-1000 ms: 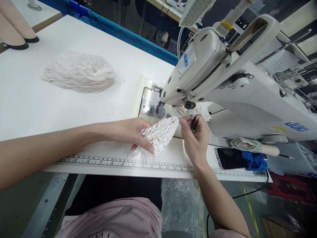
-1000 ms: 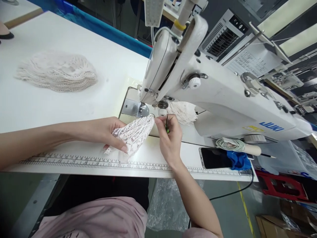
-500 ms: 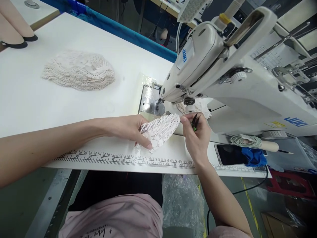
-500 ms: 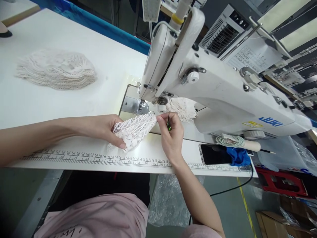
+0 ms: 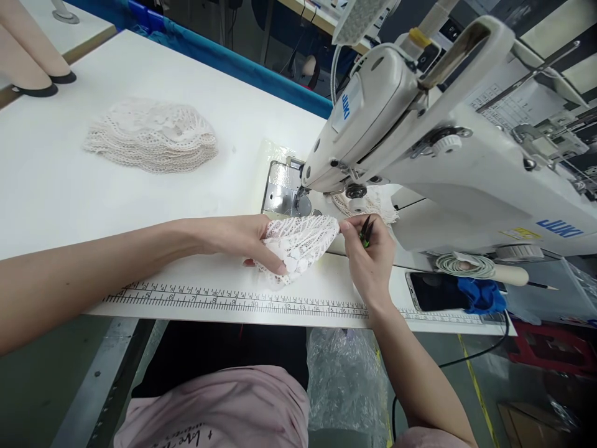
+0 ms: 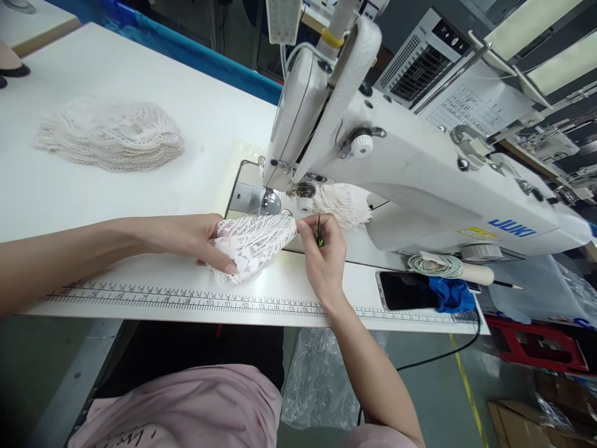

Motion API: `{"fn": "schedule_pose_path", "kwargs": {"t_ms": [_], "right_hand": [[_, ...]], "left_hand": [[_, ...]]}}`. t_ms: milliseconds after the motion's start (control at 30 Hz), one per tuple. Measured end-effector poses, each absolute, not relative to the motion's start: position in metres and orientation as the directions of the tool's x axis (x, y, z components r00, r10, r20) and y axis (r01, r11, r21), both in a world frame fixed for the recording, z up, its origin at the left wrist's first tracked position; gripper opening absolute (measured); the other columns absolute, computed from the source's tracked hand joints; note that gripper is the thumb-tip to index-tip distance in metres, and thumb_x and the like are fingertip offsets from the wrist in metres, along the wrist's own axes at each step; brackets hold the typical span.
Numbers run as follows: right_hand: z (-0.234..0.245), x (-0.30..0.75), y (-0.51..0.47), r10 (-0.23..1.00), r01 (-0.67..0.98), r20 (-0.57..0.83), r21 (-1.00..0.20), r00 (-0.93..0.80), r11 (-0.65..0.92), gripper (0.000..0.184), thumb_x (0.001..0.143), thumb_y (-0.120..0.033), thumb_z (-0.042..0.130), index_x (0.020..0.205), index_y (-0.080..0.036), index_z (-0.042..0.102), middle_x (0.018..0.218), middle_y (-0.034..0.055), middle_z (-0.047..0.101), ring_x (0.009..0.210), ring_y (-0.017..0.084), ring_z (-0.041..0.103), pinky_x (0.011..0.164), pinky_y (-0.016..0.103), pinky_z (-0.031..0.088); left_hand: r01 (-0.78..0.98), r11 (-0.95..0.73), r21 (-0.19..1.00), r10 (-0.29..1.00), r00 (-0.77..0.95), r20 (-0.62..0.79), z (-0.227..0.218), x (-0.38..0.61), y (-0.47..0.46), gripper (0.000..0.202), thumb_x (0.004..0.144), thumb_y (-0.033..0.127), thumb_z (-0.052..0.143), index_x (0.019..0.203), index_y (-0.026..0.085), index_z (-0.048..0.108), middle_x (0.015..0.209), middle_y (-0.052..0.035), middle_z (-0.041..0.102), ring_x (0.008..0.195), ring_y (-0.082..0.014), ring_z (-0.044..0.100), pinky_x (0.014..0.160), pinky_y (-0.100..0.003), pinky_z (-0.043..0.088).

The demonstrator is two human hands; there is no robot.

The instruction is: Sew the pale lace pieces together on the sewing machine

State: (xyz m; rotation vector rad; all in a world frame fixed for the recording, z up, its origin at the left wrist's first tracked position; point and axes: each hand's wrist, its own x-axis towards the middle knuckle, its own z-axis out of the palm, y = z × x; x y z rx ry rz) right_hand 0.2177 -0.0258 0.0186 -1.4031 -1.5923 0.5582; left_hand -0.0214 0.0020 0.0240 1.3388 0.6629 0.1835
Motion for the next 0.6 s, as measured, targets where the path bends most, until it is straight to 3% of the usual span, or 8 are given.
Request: {"fn": "schedule_pose_path", "kwargs": {"t_ms": [300,600], "right_hand": [[0.0160,0.2175,-0.0254,0.927,0.560,0.369,-0.783,0.070,0.269,0.013,0.086,-0.028,0.066,0.078,-0.021,0.059,0.068,-0.0041,0.056,0.058,0.009,0.043,0.053,0.023,0.037],[0.0127,0.2204,-0.0304,0.927,0.605,0.375,-0.738,0.001,0.297,0.009,0.085,-0.028,0.067,0.082,-0.021,0.063,0.070,-0.0035,0.059,0.059,0.009,0.043,0.055,0.024,0.038]], "left_hand": [[0.247,0.256,0.935,0.483,0.805,-0.345,0.0228,-0.0214,0.0022,0.017,0.067,0.025,0.078,0.074,0.020,0.064,0.070,0.0012,0.059,0.060,-0.0123,0.052,0.049,-0.024,0.037],[0.257,0.234,0.938,0.474,0.812,-0.341,0.0255,-0.0211,0.0009,0.017,0.073,0.029,0.075,0.067,0.019,0.062,0.064,0.0016,0.056,0.056,-0.0111,0.049,0.049,-0.023,0.035]]}}
